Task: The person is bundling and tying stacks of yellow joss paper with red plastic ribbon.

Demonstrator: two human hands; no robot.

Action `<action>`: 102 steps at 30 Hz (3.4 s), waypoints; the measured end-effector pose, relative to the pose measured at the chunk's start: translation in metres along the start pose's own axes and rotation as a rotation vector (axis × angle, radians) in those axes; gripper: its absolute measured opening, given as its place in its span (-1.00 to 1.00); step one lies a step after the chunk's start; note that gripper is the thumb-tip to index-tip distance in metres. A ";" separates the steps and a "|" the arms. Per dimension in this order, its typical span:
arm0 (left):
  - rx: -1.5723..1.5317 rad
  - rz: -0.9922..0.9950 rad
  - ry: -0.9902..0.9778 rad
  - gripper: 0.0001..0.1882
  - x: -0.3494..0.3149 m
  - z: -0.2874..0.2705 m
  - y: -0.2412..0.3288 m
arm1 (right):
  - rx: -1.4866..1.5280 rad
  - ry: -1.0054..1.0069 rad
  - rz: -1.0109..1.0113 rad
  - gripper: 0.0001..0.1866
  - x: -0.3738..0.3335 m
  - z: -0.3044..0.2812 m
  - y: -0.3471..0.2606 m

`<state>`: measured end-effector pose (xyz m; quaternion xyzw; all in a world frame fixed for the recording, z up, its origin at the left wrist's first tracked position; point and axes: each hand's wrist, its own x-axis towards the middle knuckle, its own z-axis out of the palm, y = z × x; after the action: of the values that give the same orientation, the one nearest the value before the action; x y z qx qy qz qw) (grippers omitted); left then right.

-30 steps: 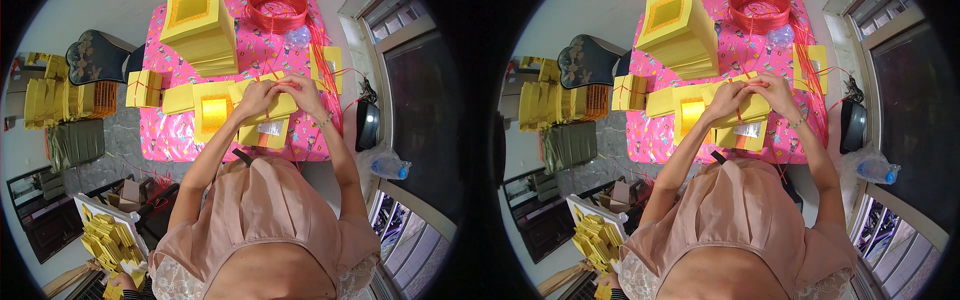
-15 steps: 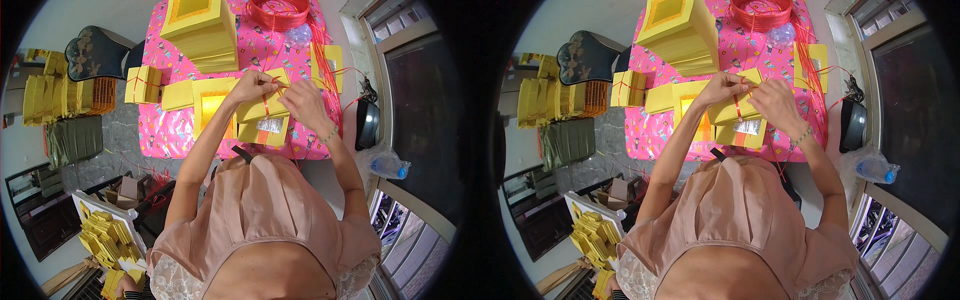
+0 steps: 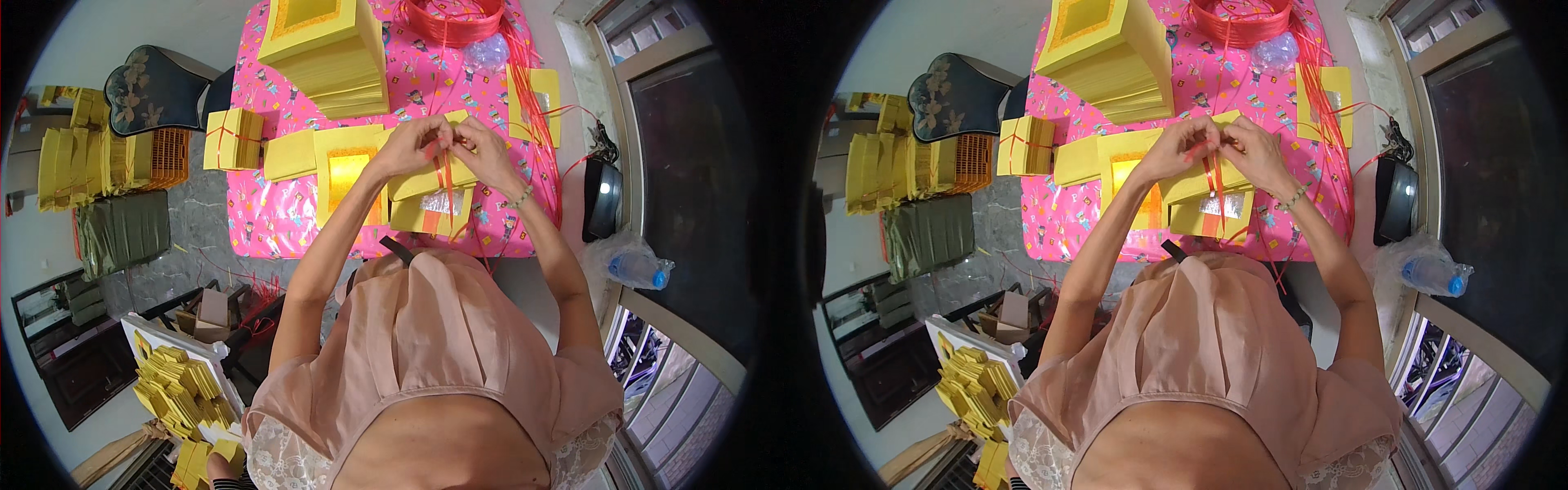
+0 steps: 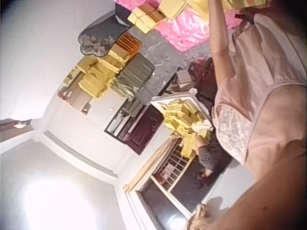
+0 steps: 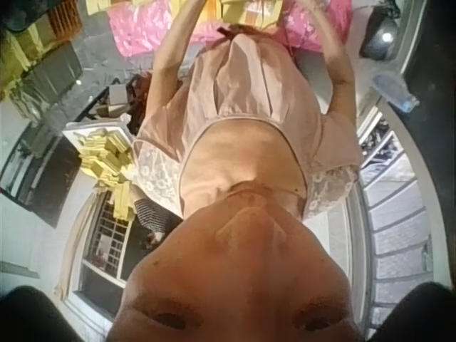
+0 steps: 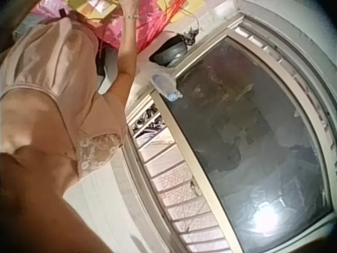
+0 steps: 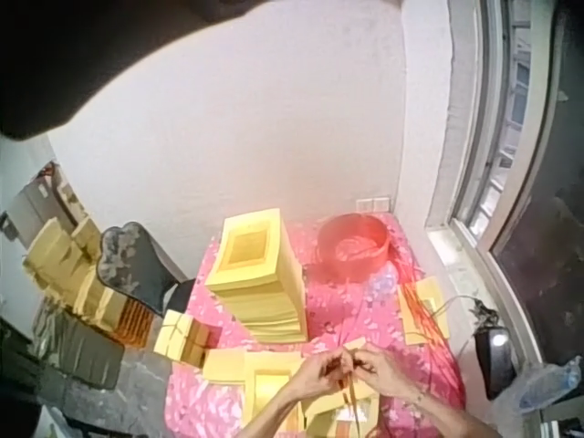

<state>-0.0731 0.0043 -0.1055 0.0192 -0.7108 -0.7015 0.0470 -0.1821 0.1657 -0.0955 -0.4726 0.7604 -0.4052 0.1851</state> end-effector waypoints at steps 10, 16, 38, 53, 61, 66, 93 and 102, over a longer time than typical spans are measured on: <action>0.657 0.133 0.291 -0.84 -0.009 0.020 0.011 | 0.038 0.018 -0.078 -0.87 -0.004 0.003 0.004; 0.486 0.181 0.533 -0.86 -0.013 0.030 0.005 | 0.351 -0.067 0.211 -0.89 0.009 -0.008 0.007; 0.642 0.146 0.535 -0.89 -0.046 0.014 0.002 | -0.388 0.181 -0.335 -0.87 0.001 -0.023 0.023; 0.474 0.069 0.775 -0.46 -0.086 0.019 -0.013 | 0.084 0.080 0.114 -0.72 -0.020 -0.017 0.052; -0.550 -0.471 0.652 0.03 -0.084 0.021 -0.017 | 0.573 0.034 0.371 -0.51 -0.034 0.009 -0.007; -0.188 -0.176 0.585 0.01 -0.099 0.041 0.013 | 0.597 0.073 0.221 -0.46 -0.054 0.010 -0.011; -0.127 -0.128 0.894 -0.18 -0.120 0.101 -0.045 | 0.177 0.458 0.463 -0.52 -0.113 0.077 -0.017; -0.109 -0.138 0.889 -0.23 -0.120 0.103 -0.044 | 0.290 0.424 0.501 -0.55 -0.116 0.072 -0.010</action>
<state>0.0346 0.1176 -0.1555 0.3636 -0.5806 -0.6630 0.3018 -0.0726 0.2328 -0.1431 -0.1455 0.8088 -0.5400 0.1820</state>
